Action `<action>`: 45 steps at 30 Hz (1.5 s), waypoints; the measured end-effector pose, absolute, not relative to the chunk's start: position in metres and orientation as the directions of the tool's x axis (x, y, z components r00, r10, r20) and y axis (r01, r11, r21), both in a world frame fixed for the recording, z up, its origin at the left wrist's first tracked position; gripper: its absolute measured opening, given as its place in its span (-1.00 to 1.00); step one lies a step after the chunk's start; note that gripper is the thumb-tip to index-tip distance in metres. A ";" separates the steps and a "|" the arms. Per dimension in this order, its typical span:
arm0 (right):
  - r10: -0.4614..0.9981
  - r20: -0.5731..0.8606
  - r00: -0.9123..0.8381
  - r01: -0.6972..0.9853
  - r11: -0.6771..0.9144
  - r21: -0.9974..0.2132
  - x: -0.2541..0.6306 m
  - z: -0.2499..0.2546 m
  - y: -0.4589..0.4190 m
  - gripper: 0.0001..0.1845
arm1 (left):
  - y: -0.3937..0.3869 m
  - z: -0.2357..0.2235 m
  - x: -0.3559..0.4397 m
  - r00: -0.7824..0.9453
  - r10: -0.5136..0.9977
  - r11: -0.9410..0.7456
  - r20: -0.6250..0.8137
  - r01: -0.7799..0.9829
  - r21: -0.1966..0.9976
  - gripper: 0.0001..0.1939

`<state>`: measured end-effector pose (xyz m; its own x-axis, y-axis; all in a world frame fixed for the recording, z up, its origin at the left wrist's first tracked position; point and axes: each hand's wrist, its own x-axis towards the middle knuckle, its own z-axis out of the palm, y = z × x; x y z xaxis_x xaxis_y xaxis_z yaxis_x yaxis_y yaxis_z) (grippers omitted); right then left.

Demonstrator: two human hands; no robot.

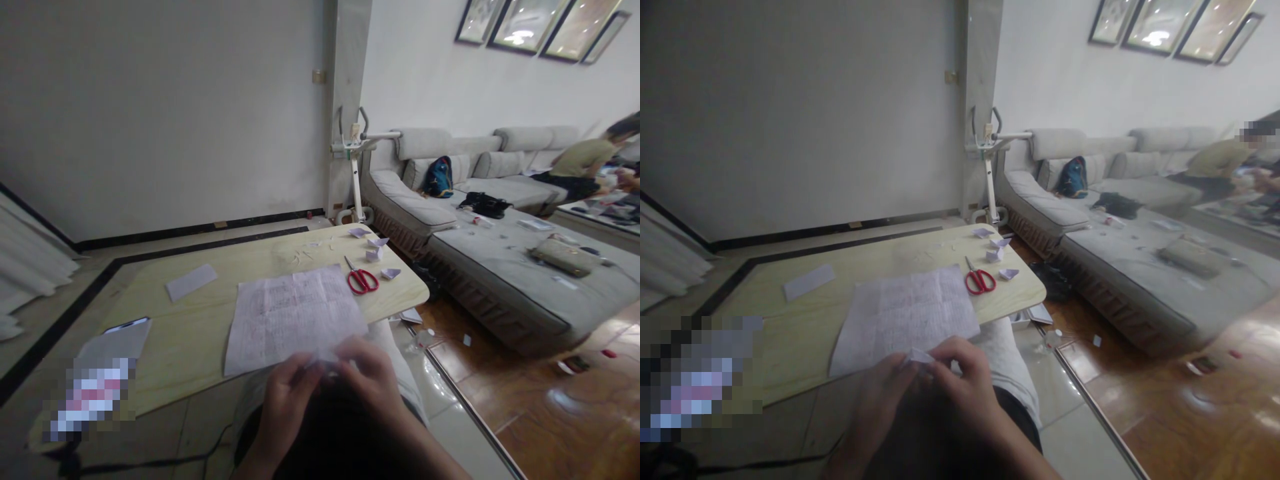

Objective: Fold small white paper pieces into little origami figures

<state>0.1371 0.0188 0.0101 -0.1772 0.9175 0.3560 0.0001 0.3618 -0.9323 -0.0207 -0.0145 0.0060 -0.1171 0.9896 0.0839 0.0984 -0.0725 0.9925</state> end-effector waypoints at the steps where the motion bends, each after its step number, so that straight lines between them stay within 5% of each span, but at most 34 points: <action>1: 0.924 0.339 -0.178 -0.006 0.344 -0.939 0.137 0.010 0.019 -0.89 | -0.014 0.006 -0.021 -0.117 0.989 -0.079 0.092 0.110 0.991 -0.68; 16: 0.983 0.078 -0.166 -0.136 0.055 -0.989 0.133 0.008 0.020 -0.77 | -0.012 0.011 -0.023 -0.043 0.995 -0.079 0.094 0.263 0.961 -0.67; 26: 0.943 0.074 -0.325 -0.022 0.070 -0.997 0.134 0.009 0.024 -0.79 | -0.007 0.000 -0.029 0.069 0.998 -0.034 0.007 0.398 0.917 -0.58; 33: 0.973 0.061 -0.223 0.112 0.088 -0.990 0.134 0.000 0.027 -0.69 | -0.008 0.011 -0.025 0.115 0.993 -0.017 -0.038 0.443 0.896 -0.66; 45: 0.977 0.042 -0.210 0.077 0.060 -0.995 0.132 -0.003 0.026 -0.67 | -0.007 0.000 -0.026 0.127 0.991 -0.101 0.049 0.448 0.888 -0.63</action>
